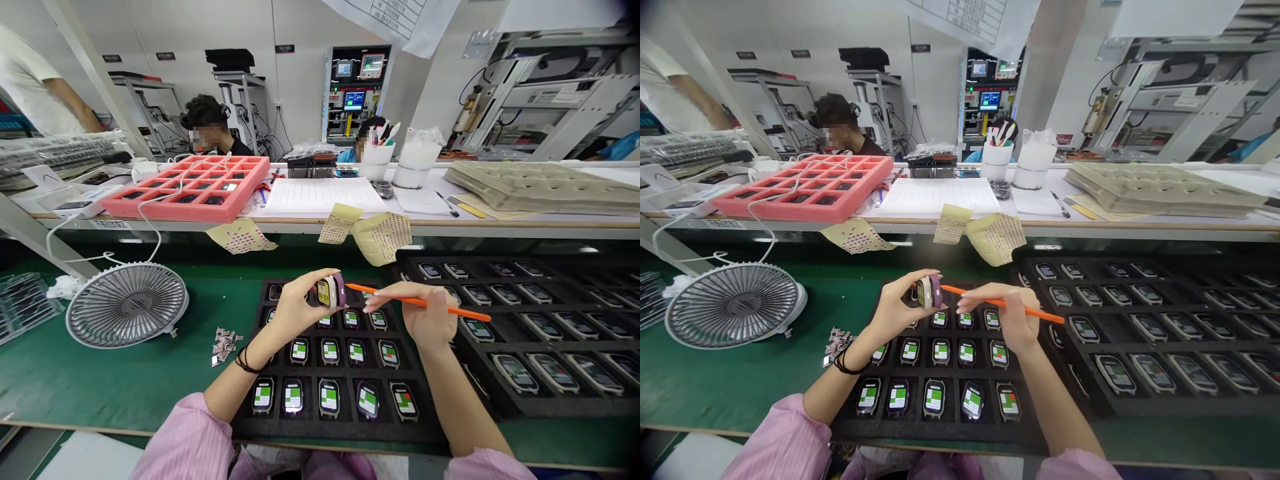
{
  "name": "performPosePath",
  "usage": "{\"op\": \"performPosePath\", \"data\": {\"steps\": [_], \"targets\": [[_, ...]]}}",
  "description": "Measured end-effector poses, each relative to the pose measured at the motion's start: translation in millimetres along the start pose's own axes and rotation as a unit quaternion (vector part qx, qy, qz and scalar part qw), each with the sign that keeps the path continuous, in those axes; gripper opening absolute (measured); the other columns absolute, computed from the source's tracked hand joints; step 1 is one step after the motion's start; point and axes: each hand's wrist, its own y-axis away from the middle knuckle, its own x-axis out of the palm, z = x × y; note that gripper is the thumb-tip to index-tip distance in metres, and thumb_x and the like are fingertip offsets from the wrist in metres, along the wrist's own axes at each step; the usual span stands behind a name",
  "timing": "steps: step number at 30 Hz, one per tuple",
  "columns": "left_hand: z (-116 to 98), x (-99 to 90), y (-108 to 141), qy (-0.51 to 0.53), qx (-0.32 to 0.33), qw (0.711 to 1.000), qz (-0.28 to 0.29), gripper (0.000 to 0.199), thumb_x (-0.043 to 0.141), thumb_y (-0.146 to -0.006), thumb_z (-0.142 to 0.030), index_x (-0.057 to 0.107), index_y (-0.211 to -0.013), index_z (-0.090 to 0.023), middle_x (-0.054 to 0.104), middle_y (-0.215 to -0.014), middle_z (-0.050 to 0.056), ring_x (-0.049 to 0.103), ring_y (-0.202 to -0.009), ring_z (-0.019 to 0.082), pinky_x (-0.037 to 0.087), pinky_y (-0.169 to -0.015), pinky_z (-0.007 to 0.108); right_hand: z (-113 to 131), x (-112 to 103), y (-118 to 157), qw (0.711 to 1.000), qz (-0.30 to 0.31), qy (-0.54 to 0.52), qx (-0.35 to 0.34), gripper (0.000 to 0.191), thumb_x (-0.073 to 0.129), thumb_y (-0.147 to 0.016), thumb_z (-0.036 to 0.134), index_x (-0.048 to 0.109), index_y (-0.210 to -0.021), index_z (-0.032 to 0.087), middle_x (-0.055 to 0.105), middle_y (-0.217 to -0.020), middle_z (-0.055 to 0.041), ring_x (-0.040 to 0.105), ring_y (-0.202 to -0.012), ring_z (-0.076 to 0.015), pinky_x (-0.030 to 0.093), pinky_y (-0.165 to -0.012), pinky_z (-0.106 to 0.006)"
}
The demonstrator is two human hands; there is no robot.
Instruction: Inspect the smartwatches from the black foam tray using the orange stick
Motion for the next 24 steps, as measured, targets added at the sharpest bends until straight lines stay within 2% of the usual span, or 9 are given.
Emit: {"op": "performPosePath", "data": {"steps": [2,5,15,20,24], "targets": [[-1,0.6,1,-0.003,-0.003,1.000,-0.001,0.048,0.080,-0.072,-0.027,0.063,-0.117,-0.020,0.073,-0.111,0.008,0.069,-0.099,0.022,0.056,-0.078,0.027,3,4,3,0.999,-0.011,0.034,-0.025,0.050,0.037,-0.100,0.042,0.080,-0.088,0.019,0.076,-0.073,-0.0082,0.072,-0.060,-0.0228,0.059,-0.055,-0.037],[-2,1.2,1,-0.007,0.002,1.000,-0.002,0.048,0.080,-0.071,-0.025,0.063,-0.116,-0.020,0.073,-0.111,0.007,0.070,-0.099,0.022,0.056,-0.077,0.027,3,8,4,0.997,-0.018,0.061,-0.048,0.047,0.037,-0.101,0.034,0.080,-0.089,0.020,0.076,-0.073,-0.0064,0.072,-0.061,-0.0209,0.058,-0.056,-0.034],[1,2.4,2,-0.047,0.041,0.998,-0.027,0.048,0.080,-0.071,-0.026,0.064,-0.116,-0.019,0.074,-0.110,0.007,0.071,-0.095,0.021,0.056,-0.086,0.029,0,15,8,0.986,-0.050,0.142,-0.078,0.048,0.033,-0.102,0.026,0.079,-0.089,0.023,0.076,-0.071,-0.0027,0.071,-0.063,-0.0181,0.057,-0.059,-0.033],[-1,2.7,1,-0.043,0.033,0.998,-0.008,0.049,0.081,-0.070,-0.025,0.064,-0.115,-0.018,0.074,-0.108,0.007,0.070,-0.092,0.020,0.056,-0.080,0.028,4,14,7,0.991,-0.050,0.113,-0.060,0.049,0.033,-0.102,0.028,0.079,-0.086,0.022,0.076,-0.071,-0.0035,0.070,-0.061,-0.0183,0.056,-0.057,-0.033],[-3,2.9,1,-0.050,0.030,0.998,0.009,0.046,0.078,-0.072,-0.023,0.064,-0.116,-0.019,0.074,-0.105,0.005,0.069,-0.086,0.018,0.055,-0.076,0.028,6,15,8,0.995,-0.015,0.086,-0.054,0.047,0.034,-0.102,0.029,0.079,-0.090,0.022,0.076,-0.072,-0.0049,0.071,-0.063,-0.0208,0.057,-0.057,-0.035]]}}
